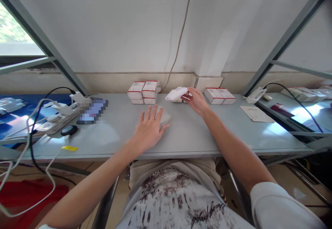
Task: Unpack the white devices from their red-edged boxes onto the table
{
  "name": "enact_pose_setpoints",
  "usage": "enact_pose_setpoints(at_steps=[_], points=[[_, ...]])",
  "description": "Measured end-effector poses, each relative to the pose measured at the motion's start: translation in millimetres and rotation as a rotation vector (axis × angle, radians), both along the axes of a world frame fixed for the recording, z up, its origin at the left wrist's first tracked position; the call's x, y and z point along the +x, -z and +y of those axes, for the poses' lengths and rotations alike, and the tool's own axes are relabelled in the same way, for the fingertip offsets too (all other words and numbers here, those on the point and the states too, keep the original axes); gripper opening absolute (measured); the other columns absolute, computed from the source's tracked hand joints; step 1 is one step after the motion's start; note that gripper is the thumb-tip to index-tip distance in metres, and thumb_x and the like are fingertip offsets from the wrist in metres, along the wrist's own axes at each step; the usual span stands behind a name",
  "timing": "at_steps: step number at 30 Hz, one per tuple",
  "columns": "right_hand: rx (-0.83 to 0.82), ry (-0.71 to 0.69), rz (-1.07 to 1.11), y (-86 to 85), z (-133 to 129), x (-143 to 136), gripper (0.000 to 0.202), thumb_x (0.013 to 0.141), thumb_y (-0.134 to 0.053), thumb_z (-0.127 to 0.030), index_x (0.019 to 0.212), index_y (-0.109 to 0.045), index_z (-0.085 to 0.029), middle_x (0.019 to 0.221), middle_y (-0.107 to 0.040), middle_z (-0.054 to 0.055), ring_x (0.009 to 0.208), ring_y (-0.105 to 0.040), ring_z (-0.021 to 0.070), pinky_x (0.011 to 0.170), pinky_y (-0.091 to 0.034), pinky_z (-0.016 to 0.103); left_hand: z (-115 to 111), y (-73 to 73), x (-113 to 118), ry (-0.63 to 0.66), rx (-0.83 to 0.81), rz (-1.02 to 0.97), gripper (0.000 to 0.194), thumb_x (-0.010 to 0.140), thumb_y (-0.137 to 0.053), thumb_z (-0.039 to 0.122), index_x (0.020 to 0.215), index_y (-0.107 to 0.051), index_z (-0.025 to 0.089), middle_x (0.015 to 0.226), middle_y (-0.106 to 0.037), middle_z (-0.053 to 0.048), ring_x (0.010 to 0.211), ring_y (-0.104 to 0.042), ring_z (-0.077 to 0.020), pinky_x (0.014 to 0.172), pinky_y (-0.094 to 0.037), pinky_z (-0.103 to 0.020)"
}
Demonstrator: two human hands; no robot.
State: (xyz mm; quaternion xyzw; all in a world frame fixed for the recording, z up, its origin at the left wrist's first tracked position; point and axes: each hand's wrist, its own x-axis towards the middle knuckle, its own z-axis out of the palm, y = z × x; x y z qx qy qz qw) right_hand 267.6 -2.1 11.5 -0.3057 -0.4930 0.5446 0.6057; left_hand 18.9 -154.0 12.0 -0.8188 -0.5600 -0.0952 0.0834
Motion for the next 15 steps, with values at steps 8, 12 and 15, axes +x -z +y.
enact_pose_setpoints(at_steps=[8, 12, 15], points=[[-0.005, 0.023, -0.089, 1.0, -0.2, -3.0, 0.056, 0.074, -0.089, -0.068, 0.069, -0.053, -0.026, 0.09, -0.065, 0.003, 0.097, -0.064, 0.0219, 0.102, -0.063, 0.044, 7.4, 30.3, -8.6, 0.086, -0.275, -0.153, 0.081, 0.112, -0.03, 0.071, 0.18, -0.019, 0.028, 0.188, -0.012, -0.015, 0.172, -0.013, -0.0472, 0.134, -0.018, -0.073], [-0.005, 0.028, -0.085, 1.5, -0.2, -3.5, 0.057, 0.072, -0.09, -0.069, 0.068, -0.053, -0.026, 0.088, -0.064, 0.003, 0.095, -0.063, 0.0221, 0.101, -0.063, 0.044, 8.9, 35.8, -5.2, 0.067, -0.335, -0.156, 0.08, 0.112, -0.026, 0.072, 0.18, -0.02, 0.031, 0.188, -0.009, -0.014, 0.172, -0.006, -0.0501, 0.133, -0.013, -0.077], [0.0, 0.02, -0.077, 1.5, -0.7, -3.1, 0.057, 0.073, -0.09, -0.068, 0.068, -0.052, -0.026, 0.088, -0.064, 0.003, 0.094, -0.063, 0.0218, 0.101, -0.063, 0.044, 8.8, 35.2, -3.2, 0.065, -0.37, -0.155, 0.074, 0.113, -0.027, 0.071, 0.179, -0.023, 0.039, 0.188, -0.008, -0.011, 0.171, -0.005, -0.0523, 0.129, -0.01, -0.082]])
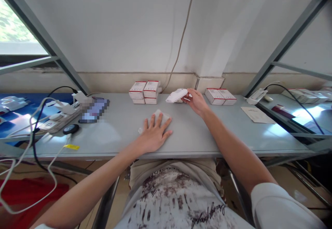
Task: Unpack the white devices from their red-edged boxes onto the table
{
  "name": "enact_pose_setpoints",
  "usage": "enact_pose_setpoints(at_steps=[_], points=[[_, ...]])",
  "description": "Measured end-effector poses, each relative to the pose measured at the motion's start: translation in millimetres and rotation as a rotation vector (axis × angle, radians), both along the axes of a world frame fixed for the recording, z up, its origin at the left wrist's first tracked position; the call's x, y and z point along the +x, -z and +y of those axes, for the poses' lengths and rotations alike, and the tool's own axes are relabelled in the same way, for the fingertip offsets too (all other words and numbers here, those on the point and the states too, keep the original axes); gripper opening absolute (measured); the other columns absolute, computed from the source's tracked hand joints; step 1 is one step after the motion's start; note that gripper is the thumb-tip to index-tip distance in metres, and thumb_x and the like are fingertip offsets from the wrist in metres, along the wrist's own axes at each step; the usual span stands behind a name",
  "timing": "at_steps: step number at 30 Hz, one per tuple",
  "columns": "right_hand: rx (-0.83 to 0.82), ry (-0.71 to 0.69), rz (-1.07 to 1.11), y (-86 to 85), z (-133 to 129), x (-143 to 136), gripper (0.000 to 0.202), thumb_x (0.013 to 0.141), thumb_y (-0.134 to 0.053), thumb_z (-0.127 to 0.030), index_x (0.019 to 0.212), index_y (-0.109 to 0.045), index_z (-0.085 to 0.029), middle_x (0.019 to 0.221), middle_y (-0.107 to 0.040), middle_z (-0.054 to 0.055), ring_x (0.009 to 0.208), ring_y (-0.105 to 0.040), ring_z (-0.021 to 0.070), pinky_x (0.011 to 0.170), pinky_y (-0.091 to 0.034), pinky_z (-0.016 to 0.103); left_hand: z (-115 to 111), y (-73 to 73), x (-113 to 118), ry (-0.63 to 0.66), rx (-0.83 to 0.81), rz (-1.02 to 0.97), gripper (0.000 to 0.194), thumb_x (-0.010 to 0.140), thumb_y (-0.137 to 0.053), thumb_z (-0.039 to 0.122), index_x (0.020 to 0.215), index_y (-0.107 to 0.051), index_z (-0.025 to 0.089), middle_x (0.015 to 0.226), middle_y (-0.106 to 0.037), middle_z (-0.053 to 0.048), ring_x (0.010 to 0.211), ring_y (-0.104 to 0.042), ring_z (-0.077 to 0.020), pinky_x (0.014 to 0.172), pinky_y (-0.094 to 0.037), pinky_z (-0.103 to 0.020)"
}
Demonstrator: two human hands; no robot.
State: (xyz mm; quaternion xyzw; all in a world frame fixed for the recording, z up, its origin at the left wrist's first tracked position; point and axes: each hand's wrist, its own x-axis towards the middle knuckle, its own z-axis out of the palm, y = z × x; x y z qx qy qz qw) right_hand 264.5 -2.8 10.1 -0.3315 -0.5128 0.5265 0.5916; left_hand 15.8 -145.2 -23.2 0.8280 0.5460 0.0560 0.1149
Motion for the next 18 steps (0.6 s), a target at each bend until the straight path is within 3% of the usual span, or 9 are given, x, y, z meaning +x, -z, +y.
enact_pose_setpoints(at_steps=[3, 6, 9, 12, 15, 18], points=[[-0.001, -0.017, 0.021, -0.4, -0.2, 0.7, 0.055, 0.074, -0.092, -0.063, 0.068, -0.053, -0.025, 0.089, -0.064, 0.002, 0.093, -0.063, 0.0208, 0.101, -0.062, 0.043, -1.5, -6.3, 0.4, -0.002, -0.041, 0.01, 0.073, 0.112, -0.028, 0.072, 0.178, -0.024, 0.043, 0.188, -0.006, -0.01, 0.171, -0.003, -0.054, 0.127, -0.007, -0.086], [0.003, -0.011, 0.001, -0.6, -0.2, 0.9, 0.053, 0.075, -0.09, -0.063, 0.068, -0.053, -0.025, 0.088, -0.063, 0.002, 0.095, -0.063, 0.0213, 0.101, -0.062, 0.043, 0.9, -21.2, -3.2, 0.005, -0.02, -0.021, 0.078, 0.11, -0.029, 0.076, 0.179, -0.023, 0.04, 0.188, -0.008, -0.012, 0.171, -0.004, -0.0533, 0.127, -0.008, -0.086], [0.013, -0.004, -0.024, 0.6, 0.4, 0.3, 0.05, 0.076, -0.088, -0.062, 0.069, -0.055, -0.026, 0.085, -0.06, 0.002, 0.092, -0.061, 0.0204, 0.102, -0.062, 0.043, 12.0, -42.0, -11.4, 0.043, 0.099, -0.088, 0.082, 0.112, -0.029, 0.072, 0.181, -0.015, 0.029, 0.187, -0.01, -0.014, 0.173, -0.008, -0.0449, 0.135, -0.012, -0.075], [0.027, 0.001, -0.026, 3.1, 2.4, -0.4, 0.046, 0.078, -0.087, -0.06, 0.07, -0.057, -0.026, 0.081, -0.056, 0.001, 0.085, -0.057, 0.0185, 0.101, -0.062, 0.043, 28.3, -55.1, -20.9, 0.149, 0.101, -0.099, 0.077, 0.115, -0.028, 0.064, 0.18, -0.022, 0.023, 0.186, -0.022, -0.012, 0.174, -0.012, -0.0355, 0.14, -0.015, -0.059], [0.015, 0.056, -0.056, 4.9, 5.8, -0.6, 0.044, 0.079, -0.085, -0.059, 0.07, -0.059, -0.026, 0.077, -0.052, 0.0, 0.081, -0.055, 0.0183, 0.098, -0.063, 0.044, 40.2, -49.7, -26.8, 0.252, 0.03, -0.08, 0.073, 0.115, -0.031, 0.063, 0.175, -0.035, 0.022, 0.184, -0.026, -0.012, 0.174, -0.018, -0.0317, 0.141, -0.018, -0.053], [0.003, 0.124, -0.087, 5.3, 8.9, 0.0, 0.044, 0.079, -0.084, -0.059, 0.067, -0.058, -0.025, 0.075, -0.048, -0.001, 0.08, -0.055, 0.0185, 0.094, -0.064, 0.045, 42.8, -32.0, -27.0, 0.303, 0.002, -0.078, 0.072, 0.116, -0.027, 0.064, 0.176, -0.033, 0.024, 0.185, -0.024, -0.01, 0.174, -0.016, -0.0286, 0.141, -0.017, -0.05]])
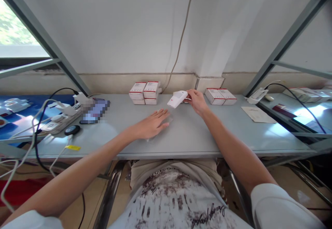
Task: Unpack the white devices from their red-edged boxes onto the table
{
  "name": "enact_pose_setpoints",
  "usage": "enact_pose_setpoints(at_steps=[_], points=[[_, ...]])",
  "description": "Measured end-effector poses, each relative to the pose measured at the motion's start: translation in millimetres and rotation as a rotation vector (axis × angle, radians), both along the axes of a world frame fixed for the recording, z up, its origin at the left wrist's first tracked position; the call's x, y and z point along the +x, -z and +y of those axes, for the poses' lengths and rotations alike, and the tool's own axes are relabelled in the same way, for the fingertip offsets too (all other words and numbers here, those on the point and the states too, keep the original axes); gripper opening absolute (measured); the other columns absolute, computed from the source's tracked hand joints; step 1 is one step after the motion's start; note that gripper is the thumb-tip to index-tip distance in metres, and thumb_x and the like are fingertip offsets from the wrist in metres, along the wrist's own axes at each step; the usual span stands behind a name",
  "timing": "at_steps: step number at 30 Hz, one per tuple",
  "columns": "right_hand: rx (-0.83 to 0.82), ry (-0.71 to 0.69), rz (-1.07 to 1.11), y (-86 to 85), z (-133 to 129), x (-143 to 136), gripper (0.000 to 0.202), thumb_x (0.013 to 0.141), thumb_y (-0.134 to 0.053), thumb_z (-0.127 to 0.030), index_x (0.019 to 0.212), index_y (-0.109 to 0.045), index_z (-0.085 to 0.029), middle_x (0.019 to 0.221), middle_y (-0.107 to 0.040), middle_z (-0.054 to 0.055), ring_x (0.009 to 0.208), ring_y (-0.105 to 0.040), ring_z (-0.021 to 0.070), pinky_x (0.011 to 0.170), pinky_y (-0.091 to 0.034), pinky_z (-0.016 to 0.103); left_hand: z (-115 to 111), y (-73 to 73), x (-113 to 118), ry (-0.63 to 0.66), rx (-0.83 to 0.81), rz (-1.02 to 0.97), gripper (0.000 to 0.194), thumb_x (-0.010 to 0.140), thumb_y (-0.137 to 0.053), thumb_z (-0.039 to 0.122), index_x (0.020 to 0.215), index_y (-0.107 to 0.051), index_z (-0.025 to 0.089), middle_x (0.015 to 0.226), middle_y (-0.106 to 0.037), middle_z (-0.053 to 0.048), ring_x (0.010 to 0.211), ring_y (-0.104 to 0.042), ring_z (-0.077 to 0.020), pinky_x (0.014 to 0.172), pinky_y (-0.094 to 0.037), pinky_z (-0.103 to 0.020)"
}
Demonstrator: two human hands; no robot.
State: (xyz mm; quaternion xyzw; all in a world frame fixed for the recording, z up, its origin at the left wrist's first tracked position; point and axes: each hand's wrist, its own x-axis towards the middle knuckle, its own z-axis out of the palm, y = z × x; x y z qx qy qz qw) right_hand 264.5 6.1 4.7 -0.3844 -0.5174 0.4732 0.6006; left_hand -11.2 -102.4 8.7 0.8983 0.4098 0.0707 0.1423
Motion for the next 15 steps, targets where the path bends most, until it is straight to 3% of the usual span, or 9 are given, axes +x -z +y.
enact_pose_setpoints(at_steps=[6, 15], points=[[0.01, 0.008, -0.025, 0.9, 1.0, 0.6, 0.044, 0.074, -0.087, -0.052, 0.063, -0.055, -0.024, 0.072, -0.051, 0.0, 0.078, -0.054, 0.0177, 0.087, -0.068, 0.044, -5.9, 25.3, 8.1, 0.019, 0.043, 0.056, 0.073, 0.117, -0.021, 0.062, 0.179, -0.026, 0.023, 0.187, -0.012, -0.01, 0.175, -0.007, -0.029, 0.142, -0.007, -0.052], [-0.014, 0.067, -0.065, 6.7, 4.8, 3.2, 0.039, 0.074, -0.082, -0.046, 0.06, -0.053, -0.024, 0.066, -0.051, -0.002, 0.07, -0.058, 0.0156, 0.084, -0.069, 0.043, -3.0, 28.1, 8.1, 0.019, 0.058, 0.07, 0.072, 0.117, -0.024, 0.066, 0.181, -0.02, 0.032, 0.187, -0.008, -0.006, 0.175, -0.004, -0.0291, 0.142, -0.006, -0.054]])
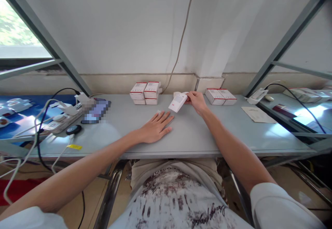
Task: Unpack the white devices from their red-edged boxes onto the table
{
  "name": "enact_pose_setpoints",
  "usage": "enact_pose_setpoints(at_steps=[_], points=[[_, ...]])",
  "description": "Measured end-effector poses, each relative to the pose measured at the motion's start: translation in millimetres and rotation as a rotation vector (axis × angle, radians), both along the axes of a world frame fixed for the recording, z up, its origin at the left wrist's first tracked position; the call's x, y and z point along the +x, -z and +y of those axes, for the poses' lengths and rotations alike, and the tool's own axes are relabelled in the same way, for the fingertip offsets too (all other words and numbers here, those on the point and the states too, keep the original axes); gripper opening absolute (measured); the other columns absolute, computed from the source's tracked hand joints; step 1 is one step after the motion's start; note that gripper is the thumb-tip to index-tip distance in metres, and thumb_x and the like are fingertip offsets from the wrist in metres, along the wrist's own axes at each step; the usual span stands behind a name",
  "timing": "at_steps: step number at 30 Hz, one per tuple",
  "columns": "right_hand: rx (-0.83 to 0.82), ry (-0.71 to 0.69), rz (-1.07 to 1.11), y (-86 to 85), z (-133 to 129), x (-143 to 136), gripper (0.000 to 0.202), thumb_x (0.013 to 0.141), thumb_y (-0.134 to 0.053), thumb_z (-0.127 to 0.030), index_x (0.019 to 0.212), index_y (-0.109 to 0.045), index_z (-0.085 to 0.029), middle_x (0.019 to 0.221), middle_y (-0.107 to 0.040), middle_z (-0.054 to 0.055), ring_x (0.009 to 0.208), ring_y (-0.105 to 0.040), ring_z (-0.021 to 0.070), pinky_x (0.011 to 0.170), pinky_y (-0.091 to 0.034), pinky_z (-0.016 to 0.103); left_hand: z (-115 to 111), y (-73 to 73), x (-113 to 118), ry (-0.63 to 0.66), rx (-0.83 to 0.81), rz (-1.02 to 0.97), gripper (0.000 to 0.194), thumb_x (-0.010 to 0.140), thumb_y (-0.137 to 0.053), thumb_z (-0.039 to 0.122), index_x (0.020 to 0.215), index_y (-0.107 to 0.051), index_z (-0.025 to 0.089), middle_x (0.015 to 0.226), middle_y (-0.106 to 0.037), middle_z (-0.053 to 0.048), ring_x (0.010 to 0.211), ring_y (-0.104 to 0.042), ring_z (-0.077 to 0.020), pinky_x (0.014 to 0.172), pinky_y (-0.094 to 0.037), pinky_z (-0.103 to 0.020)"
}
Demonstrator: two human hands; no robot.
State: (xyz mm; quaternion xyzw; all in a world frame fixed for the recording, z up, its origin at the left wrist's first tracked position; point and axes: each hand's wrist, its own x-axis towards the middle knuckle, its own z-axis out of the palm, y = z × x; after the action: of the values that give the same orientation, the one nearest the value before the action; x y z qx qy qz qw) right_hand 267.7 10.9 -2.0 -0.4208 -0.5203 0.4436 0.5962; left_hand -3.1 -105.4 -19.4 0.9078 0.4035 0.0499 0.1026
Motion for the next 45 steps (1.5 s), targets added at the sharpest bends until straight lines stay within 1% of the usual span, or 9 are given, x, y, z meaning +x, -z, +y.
enact_pose_setpoints(at_steps=[7, 11, 14, 16, 18, 21, 25, 36, 45], points=[[-0.012, 0.036, -0.017, 2.5, 3.8, 5.2, 0.038, 0.074, -0.084, -0.045, 0.06, -0.056, -0.024, 0.066, -0.053, -0.002, 0.068, -0.061, 0.0164, 0.078, -0.069, 0.044, 0.4, 0.4, -2.8, -0.036, 0.006, -0.013, 0.07, 0.117, -0.024, 0.062, 0.179, -0.026, 0.03, 0.187, -0.014, -0.006, 0.175, -0.009, -0.031, 0.141, -0.01, -0.054], [-0.037, 0.038, -0.037, 3.7, 4.4, 5.3, 0.034, 0.073, -0.085, -0.043, 0.062, -0.059, -0.024, 0.067, -0.058, -0.001, 0.07, -0.063, 0.0185, 0.075, -0.069, 0.043, 2.9, -10.6, -4.0, -0.037, -0.006, -0.001, 0.067, 0.117, -0.027, 0.06, 0.176, -0.035, 0.03, 0.186, -0.023, -0.006, 0.174, -0.019, -0.0327, 0.14, -0.012, -0.056], [-0.038, 0.041, -0.058, 4.3, 3.3, 4.3, 0.031, 0.074, -0.083, -0.042, 0.063, -0.06, -0.025, 0.069, -0.062, 0.0, 0.071, -0.064, 0.0192, 0.072, -0.068, 0.042, 8.1, -27.3, -2.6, -0.031, 0.014, -0.028, 0.064, 0.115, -0.034, 0.062, 0.167, -0.05, 0.027, 0.178, -0.044, -0.01, 0.165, -0.038, -0.0349, 0.137, -0.017, -0.06], [-0.041, 0.051, -0.083, 4.8, 2.1, 3.3, 0.03, 0.077, -0.082, -0.04, 0.063, -0.061, -0.024, 0.069, -0.063, 0.0, 0.068, -0.064, 0.019, 0.071, -0.067, 0.042, 14.0, -38.6, -1.3, -0.006, 0.034, -0.078, 0.059, 0.115, -0.035, 0.061, 0.154, -0.062, 0.025, 0.161, -0.063, -0.011, 0.152, -0.054, -0.0328, 0.135, -0.023, -0.058], [-0.048, 0.039, -0.114, 5.4, 1.0, 1.9, 0.029, 0.079, -0.08, -0.037, 0.062, -0.06, -0.024, 0.069, -0.064, 0.0, 0.067, -0.065, 0.0188, 0.07, -0.067, 0.041, 21.4, -46.4, -0.4, 0.013, 0.042, -0.129, 0.055, 0.113, -0.04, 0.062, 0.141, -0.068, 0.025, 0.145, -0.072, -0.01, 0.14, -0.062, -0.0315, 0.129, -0.035, -0.052], [-0.079, 0.006, -0.165, 5.9, 0.2, -1.2, 0.032, 0.083, -0.078, -0.03, 0.062, -0.056, -0.024, 0.067, -0.064, 0.0, 0.068, -0.068, 0.0186, 0.069, -0.067, 0.037, 32.4, -49.2, 0.8, 0.03, 0.065, -0.176, 0.049, 0.109, -0.051, 0.065, 0.132, -0.068, 0.025, 0.136, -0.073, -0.009, 0.133, -0.064, -0.0322, 0.117, -0.046, -0.047], [-0.186, -0.024, -0.24, 6.2, -0.3, -6.4, 0.03, 0.091, -0.075, -0.025, 0.068, -0.055, -0.024, 0.069, -0.066, 0.0, 0.069, -0.072, 0.0192, 0.068, -0.066, 0.034, 42.0, -43.3, 3.4, 0.047, 0.116, -0.175, 0.045, 0.105, -0.06, 0.065, 0.127, -0.067, 0.026, 0.128, -0.074, -0.009, 0.125, -0.067, -0.0326, 0.111, -0.05, -0.047], [-0.093, 0.172, -0.889, -0.7, -12.3, -11.7, 0.025, 0.105, -0.057, -0.026, 0.084, -0.07, -0.02, 0.086, -0.079, 0.008, 0.085, -0.075, 0.021, 0.078, -0.052, 0.028, 49.8, -32.6, 12.4, 0.053, 0.188, -0.158, 0.046, 0.108, -0.061, 0.058, 0.141, -0.058, 0.025, 0.146, -0.068, -0.012, 0.135, -0.063, -0.0339, 0.117, -0.046, -0.05], [-0.052, 0.263, -1.141, -10.5, -20.8, -13.8, 0.032, 0.107, -0.052, -0.029, 0.089, -0.077, -0.019, 0.101, -0.083, 0.012, 0.094, -0.071, 0.0241, 0.078, -0.043, 0.031, 50.0, -35.4, 32.3, 0.06, 0.241, -0.092, 0.039, 0.111, -0.059, 0.054, 0.136, -0.062, 0.025, 0.139, -0.073, -0.01, 0.134, -0.065, -0.0329, 0.118, -0.043, -0.05]])
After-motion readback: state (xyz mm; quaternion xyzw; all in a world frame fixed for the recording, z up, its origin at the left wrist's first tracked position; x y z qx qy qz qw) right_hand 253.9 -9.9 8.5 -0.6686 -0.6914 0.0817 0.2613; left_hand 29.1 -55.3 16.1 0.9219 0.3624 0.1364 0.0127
